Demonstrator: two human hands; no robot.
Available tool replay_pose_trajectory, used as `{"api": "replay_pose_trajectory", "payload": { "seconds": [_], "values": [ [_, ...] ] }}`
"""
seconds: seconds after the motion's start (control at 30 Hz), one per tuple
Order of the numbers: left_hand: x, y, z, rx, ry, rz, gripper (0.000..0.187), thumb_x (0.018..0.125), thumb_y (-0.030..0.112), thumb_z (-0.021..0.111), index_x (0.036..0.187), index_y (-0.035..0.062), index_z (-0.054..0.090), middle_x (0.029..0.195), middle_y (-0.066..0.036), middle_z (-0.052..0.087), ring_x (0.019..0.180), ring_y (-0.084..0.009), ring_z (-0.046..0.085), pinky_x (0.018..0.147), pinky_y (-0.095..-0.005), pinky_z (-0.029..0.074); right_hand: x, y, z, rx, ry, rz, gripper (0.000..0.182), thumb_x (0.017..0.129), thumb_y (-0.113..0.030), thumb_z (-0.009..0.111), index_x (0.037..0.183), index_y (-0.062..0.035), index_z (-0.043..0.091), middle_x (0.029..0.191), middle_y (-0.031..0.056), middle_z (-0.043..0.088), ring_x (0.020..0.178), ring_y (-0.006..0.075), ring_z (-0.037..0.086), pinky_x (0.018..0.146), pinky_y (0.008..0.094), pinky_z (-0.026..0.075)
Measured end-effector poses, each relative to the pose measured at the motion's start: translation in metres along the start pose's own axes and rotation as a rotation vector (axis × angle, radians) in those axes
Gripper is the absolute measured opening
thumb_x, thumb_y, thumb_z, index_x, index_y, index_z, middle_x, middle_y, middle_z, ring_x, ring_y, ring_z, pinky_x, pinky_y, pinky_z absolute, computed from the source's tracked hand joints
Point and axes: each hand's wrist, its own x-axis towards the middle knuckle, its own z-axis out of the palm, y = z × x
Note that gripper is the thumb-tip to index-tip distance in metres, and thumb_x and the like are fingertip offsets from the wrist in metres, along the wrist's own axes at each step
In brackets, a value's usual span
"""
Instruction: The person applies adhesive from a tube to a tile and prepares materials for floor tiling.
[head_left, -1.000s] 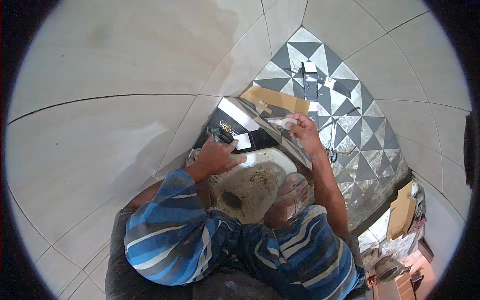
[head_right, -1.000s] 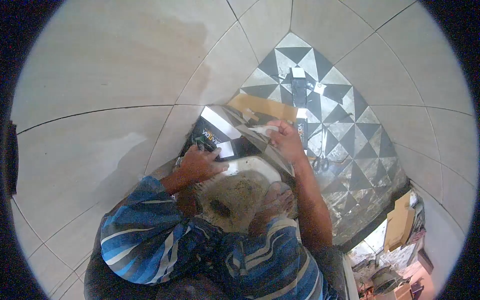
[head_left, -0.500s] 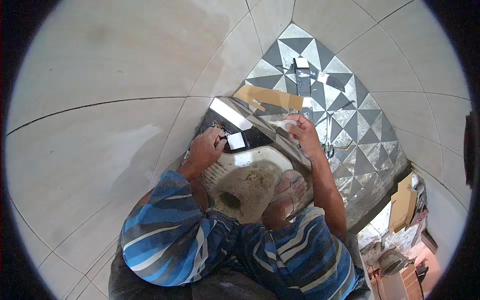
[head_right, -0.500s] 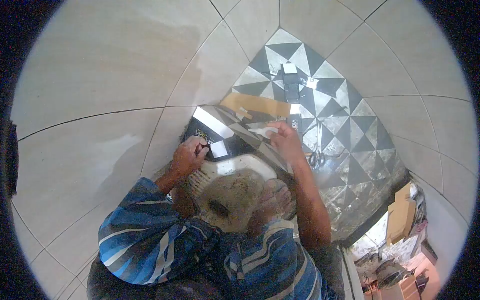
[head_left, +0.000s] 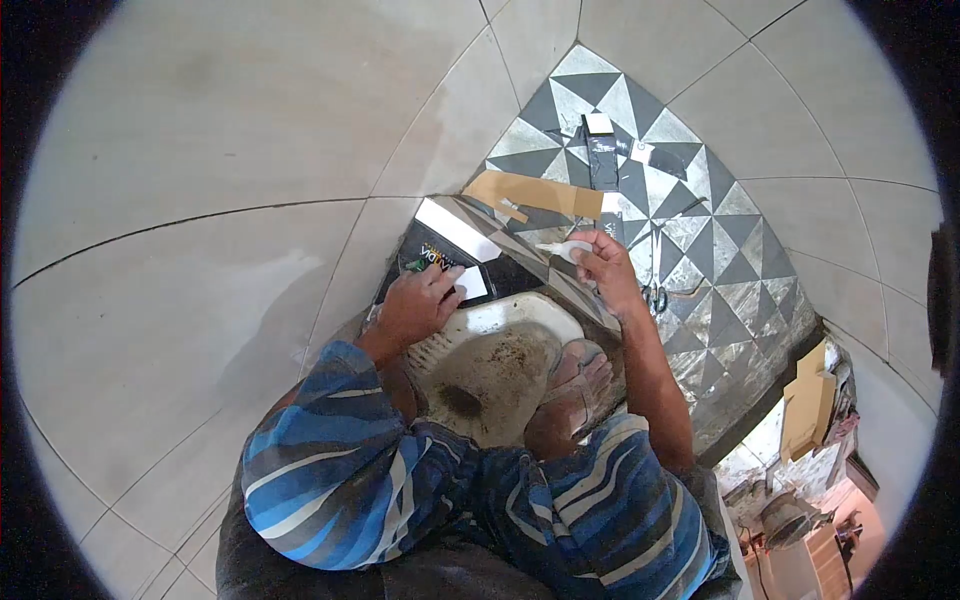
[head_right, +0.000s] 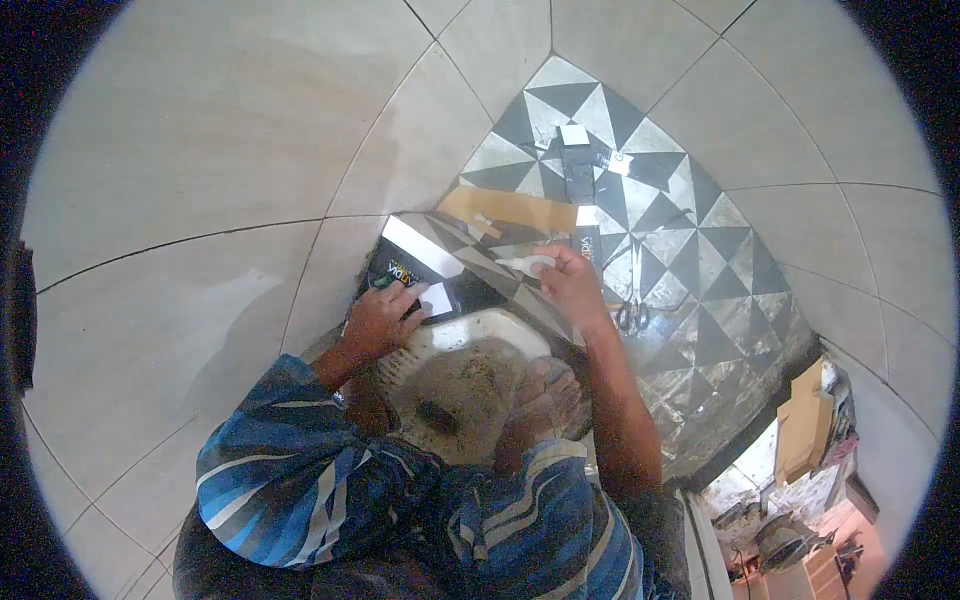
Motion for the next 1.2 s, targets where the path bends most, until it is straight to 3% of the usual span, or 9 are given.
{"api": "replay_pose_trajectory", "payload": {
  "seconds": [0.17, 0.4, 0.5, 0.6, 0.67, 0.77, 0.9, 0.97, 1.2],
  "values": [
    [0.008, -0.014, 0.002, -0.184, 0.242, -0.122, 0.022, 0.094, 0.026, 0.071, 0.108, 0.0093, 0.068, 0.088, -0.011, 0.063, 0.083, -0.0346, 0.067, 0.073, -0.0469, 0.053, 0.001, 0.007, -0.008, -0.004, 0.020, 0.016, 0.023, 0.096, -0.012, 0.072, 0.117, -0.0056, 0.067, 0.087, -0.0020, 0.066, 0.065, 0.0062, 0.052, 0.060, 0.0220, 0.042],
    [0.018, -0.020, 0.001, -0.209, 0.223, -0.015, 0.017, 0.090, 0.022, 0.075, 0.099, 0.0087, 0.069, 0.087, -0.010, 0.063, 0.077, -0.0355, 0.066, 0.068, -0.0455, 0.055, -0.004, 0.004, -0.010, 0.055, 0.023, 0.037, 0.024, 0.095, -0.014, 0.074, 0.117, -0.0064, 0.068, 0.088, -0.0019, 0.066, 0.065, 0.0063, 0.053, 0.059, 0.0221, 0.043],
    [0.029, -0.009, -0.006, -0.173, 0.073, -0.091, 0.024, 0.089, 0.026, 0.073, 0.104, 0.0088, 0.066, 0.101, -0.011, 0.064, 0.092, -0.0352, 0.066, 0.079, -0.0444, 0.055, -0.009, -0.001, -0.011, 0.071, 0.033, 0.034, 0.024, 0.095, -0.014, 0.074, 0.118, -0.0065, 0.068, 0.087, -0.0022, 0.066, 0.065, 0.0062, 0.054, 0.058, 0.0219, 0.043],
    [0.053, 0.003, -0.016, -0.138, 0.176, 0.095, 0.030, 0.085, 0.026, 0.076, 0.108, 0.0087, 0.066, 0.114, -0.010, 0.063, 0.112, -0.0341, 0.062, 0.093, -0.0462, 0.051, -0.014, -0.004, -0.012, 0.088, 0.049, 0.046, 0.024, 0.096, -0.015, 0.073, 0.118, -0.0067, 0.067, 0.085, -0.0023, 0.065, 0.065, 0.0062, 0.055, 0.058, 0.0219, 0.044],
    [0.067, 0.003, -0.017, 0.002, 0.158, 0.266, 0.038, 0.082, 0.025, 0.079, 0.113, 0.0087, 0.066, 0.126, -0.010, 0.061, 0.129, -0.0325, 0.053, 0.109, -0.0495, 0.041, -0.017, -0.005, -0.012, 0.123, 0.068, 0.029, 0.024, 0.097, -0.016, 0.072, 0.118, -0.0068, 0.067, 0.083, -0.0028, 0.064, 0.063, 0.0062, 0.055, 0.057, 0.0218, 0.043],
    [0.083, -0.007, -0.004, -0.026, 0.046, 0.362, 0.045, 0.083, 0.029, 0.078, 0.122, 0.0106, 0.065, 0.136, -0.012, 0.059, 0.131, -0.0354, 0.050, 0.112, -0.0532, 0.036, -0.020, -0.006, -0.014, 0.057, 0.088, 0.029, 0.023, 0.097, -0.015, 0.071, 0.118, -0.0067, 0.067, 0.080, -0.0032, 0.063, 0.062, 0.0060, 0.055, 0.056, 0.0213, 0.041],
    [0.097, 0.004, -0.030, -0.058, -0.078, 0.311, 0.047, 0.079, 0.027, 0.081, 0.120, 0.0104, 0.064, 0.129, -0.012, 0.063, 0.126, -0.0348, 0.054, 0.111, -0.0519, 0.036, -0.025, -0.010, -0.015, 0.045, 0.107, 0.030, 0.023, 0.097, -0.015, 0.071, 0.118, -0.0066, 0.068, 0.079, -0.0038, 0.062, 0.061, 0.0061, 0.054, 0.056, 0.0211, 0.041],
    [0.101, 0.005, -0.048, -0.131, -0.327, 0.213, 0.046, 0.076, 0.024, 0.083, 0.116, 0.0102, 0.064, 0.118, -0.012, 0.066, 0.119, -0.0344, 0.057, 0.109, -0.0516, 0.037, -0.027, -0.011, -0.017, 0.109, 0.090, 0.029, 0.023, 0.097, -0.015, 0.071, 0.118, -0.0060, 0.068, 0.081, -0.0029, 0.063, 0.062, 0.0068, 0.055, 0.057, 0.0217, 0.042],
    [0.073, 0.012, -0.086, -0.151, -0.299, 0.270, 0.037, 0.073, 0.016, 0.082, 0.105, 0.0107, 0.064, 0.110, -0.010, 0.065, 0.113, -0.0338, 0.058, 0.107, -0.0508, 0.040, -0.032, -0.011, -0.016, 0.044, 0.124, 0.036, 0.024, 0.097, -0.013, 0.072, 0.118, -0.0043, 0.067, 0.087, -0.0014, 0.065, 0.065, 0.0074, 0.055, 0.061, 0.0234, 0.045]
  ]
}}
